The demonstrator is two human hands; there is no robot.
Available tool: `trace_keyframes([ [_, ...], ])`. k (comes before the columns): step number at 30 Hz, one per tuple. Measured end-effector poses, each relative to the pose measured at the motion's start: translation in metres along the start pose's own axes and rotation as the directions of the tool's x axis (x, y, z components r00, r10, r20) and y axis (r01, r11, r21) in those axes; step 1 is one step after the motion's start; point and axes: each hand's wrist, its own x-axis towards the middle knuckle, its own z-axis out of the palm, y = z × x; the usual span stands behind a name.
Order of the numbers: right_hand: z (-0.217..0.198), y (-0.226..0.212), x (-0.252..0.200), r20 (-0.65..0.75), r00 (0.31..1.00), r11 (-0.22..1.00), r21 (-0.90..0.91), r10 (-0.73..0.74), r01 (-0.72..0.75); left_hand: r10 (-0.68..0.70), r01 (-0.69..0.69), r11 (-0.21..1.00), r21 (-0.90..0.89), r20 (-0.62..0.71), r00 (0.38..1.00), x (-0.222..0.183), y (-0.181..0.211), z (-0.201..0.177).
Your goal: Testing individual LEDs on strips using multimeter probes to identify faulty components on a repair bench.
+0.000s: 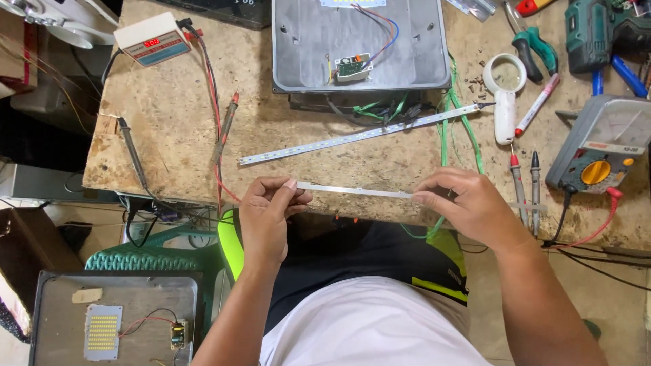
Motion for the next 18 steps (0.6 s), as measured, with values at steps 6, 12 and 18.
trace_keyframes([
  [6, 0.003, 0.012, -0.011, -0.022, 0.999, 0.999, 0.023, 0.036, -0.035, -0.023, 0.023, 1.0, 0.008, 0.042, 0.999, -0.007, 0.003, 0.008],
  [12, 0.0, 0.01, -0.021, -0.07, 0.997, 0.999, -0.016, -0.033, 0.032, 0.103, -0.111, 0.991, 0.071, 0.105, 0.989, -0.013, 0.007, 0.016],
  [18, -0.003, 0.03, -0.033, -0.226, 0.964, 0.987, -0.111, -0.141, 0.118, 0.131, -0.136, 0.991, 0.016, 0.192, 0.973, -0.013, 0.002, 0.015],
])
